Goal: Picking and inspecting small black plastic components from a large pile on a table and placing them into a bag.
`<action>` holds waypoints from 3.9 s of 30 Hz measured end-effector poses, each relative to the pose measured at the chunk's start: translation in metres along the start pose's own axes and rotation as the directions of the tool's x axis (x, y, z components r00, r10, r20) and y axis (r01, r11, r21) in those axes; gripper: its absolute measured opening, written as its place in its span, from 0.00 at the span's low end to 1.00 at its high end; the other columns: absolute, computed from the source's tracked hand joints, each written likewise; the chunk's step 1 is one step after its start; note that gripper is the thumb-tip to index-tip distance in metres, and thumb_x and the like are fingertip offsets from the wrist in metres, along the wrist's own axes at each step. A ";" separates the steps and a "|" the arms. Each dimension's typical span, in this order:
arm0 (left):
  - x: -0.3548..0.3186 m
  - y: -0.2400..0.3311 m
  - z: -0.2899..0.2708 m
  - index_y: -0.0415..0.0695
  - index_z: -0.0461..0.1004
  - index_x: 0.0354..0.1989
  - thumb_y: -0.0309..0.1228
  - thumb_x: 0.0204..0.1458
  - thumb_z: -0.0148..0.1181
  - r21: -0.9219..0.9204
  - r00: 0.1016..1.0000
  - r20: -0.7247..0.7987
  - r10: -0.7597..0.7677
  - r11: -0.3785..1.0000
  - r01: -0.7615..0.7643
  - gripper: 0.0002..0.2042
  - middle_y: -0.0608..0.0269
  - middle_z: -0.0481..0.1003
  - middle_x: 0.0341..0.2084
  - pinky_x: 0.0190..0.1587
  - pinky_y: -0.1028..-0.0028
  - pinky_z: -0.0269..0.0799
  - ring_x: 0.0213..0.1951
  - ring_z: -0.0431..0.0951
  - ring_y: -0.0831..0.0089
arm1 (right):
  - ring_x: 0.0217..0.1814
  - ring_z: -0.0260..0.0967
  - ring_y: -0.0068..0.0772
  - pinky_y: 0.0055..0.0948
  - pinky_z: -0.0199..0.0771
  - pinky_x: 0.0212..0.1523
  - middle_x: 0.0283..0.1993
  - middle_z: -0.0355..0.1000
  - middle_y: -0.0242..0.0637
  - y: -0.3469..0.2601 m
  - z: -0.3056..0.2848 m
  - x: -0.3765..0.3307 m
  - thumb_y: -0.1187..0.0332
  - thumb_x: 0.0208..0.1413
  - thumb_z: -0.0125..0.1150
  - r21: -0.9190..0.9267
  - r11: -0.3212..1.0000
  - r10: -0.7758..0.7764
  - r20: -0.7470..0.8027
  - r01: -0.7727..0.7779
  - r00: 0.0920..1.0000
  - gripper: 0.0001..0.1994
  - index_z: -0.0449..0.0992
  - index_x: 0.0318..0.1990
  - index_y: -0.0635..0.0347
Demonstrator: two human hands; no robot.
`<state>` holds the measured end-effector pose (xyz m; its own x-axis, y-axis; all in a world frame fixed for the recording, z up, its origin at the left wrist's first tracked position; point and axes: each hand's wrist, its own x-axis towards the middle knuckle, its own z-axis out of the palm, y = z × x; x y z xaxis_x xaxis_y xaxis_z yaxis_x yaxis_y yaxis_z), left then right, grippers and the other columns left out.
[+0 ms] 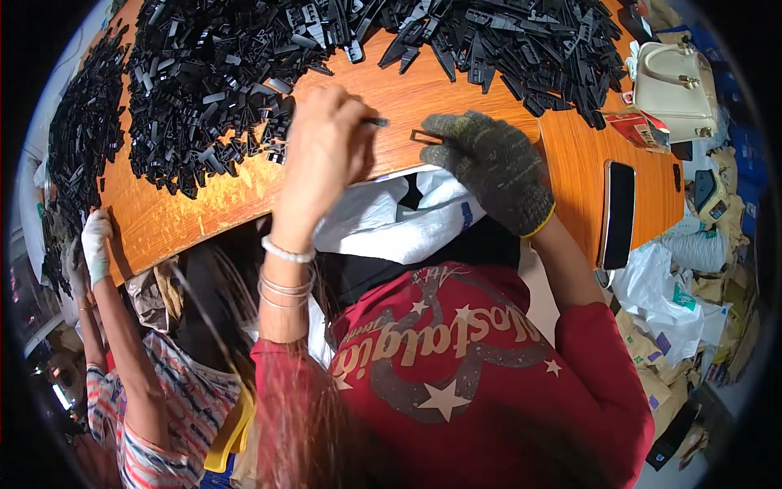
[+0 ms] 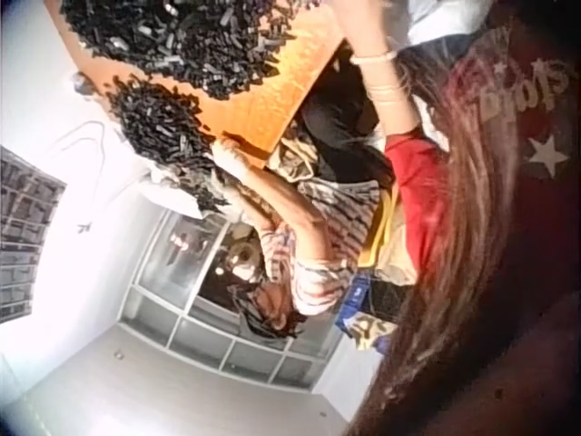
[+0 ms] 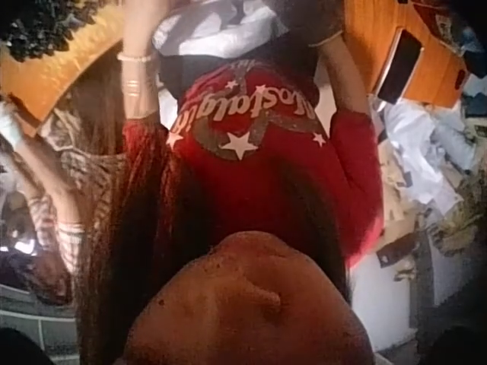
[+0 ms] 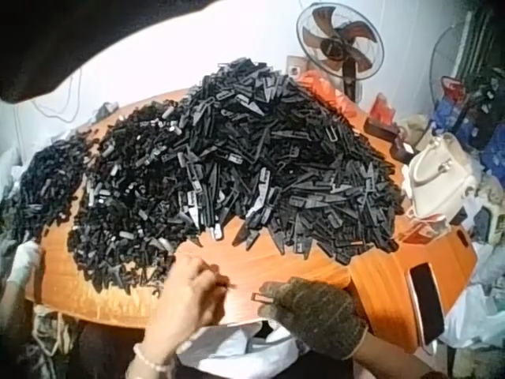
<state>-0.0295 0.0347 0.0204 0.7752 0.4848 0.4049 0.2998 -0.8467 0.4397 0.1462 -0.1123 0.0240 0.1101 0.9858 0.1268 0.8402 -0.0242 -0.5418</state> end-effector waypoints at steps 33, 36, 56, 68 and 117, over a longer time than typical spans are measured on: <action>-0.016 0.014 0.029 0.37 0.70 0.30 0.20 0.38 0.59 -0.383 0.985 -0.106 -0.134 0.920 0.084 0.09 0.53 0.66 0.28 0.38 0.61 0.65 0.34 0.67 0.54 | 0.28 0.74 0.42 0.40 0.72 0.28 0.25 0.74 0.37 -0.013 -0.015 0.056 0.59 0.48 0.61 -0.396 0.730 -0.509 0.229 0.557 0.830 0.09 0.78 0.30 0.54; -0.017 0.010 0.028 0.36 0.70 0.31 0.18 0.40 0.59 -0.374 0.971 -0.181 -0.156 0.924 0.079 0.08 0.55 0.69 0.28 0.35 0.64 0.68 0.33 0.71 0.56 | 0.34 0.75 0.41 0.38 0.73 0.33 0.31 0.75 0.37 -0.031 -0.026 0.061 0.54 0.53 0.60 -0.293 0.948 -0.014 0.357 0.127 0.934 0.14 0.77 0.34 0.55; -0.021 0.056 0.007 0.32 0.72 0.36 0.23 0.53 0.63 -0.814 0.745 0.437 -0.505 0.130 0.566 0.08 0.63 0.75 0.21 0.23 0.82 0.70 0.20 0.75 0.80 | 0.45 0.74 0.41 0.37 0.74 0.45 0.47 0.75 0.39 0.002 -0.005 -0.015 0.64 0.55 0.59 0.517 0.853 0.013 0.122 -0.075 0.992 0.19 0.73 0.55 0.54; 0.045 0.019 0.041 0.36 0.74 0.29 0.34 0.51 0.61 0.009 0.943 -0.110 -0.313 0.949 0.316 0.11 0.48 0.76 0.25 0.28 0.60 0.71 0.26 0.78 0.51 | 0.54 0.70 0.38 0.36 0.67 0.55 0.51 0.75 0.38 0.004 -0.018 -0.029 0.63 0.54 0.59 0.071 0.966 -0.257 0.208 0.248 0.944 0.16 0.77 0.50 0.54; -0.007 0.008 0.024 0.38 0.69 0.29 0.27 0.47 0.64 -0.051 0.937 -0.208 -0.281 0.960 0.277 0.09 0.53 0.71 0.24 0.35 0.61 0.67 0.29 0.72 0.54 | 0.39 0.74 0.40 0.34 0.73 0.41 0.37 0.74 0.45 0.004 0.013 0.016 0.64 0.51 0.68 0.458 0.885 0.153 -0.103 -0.090 0.983 0.17 0.76 0.43 0.65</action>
<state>-0.0194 0.0190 0.0024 0.5260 0.7380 0.4226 0.4742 -0.6670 0.5746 0.1446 -0.0943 0.0132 0.2919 0.9479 0.1274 0.4903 -0.0339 -0.8709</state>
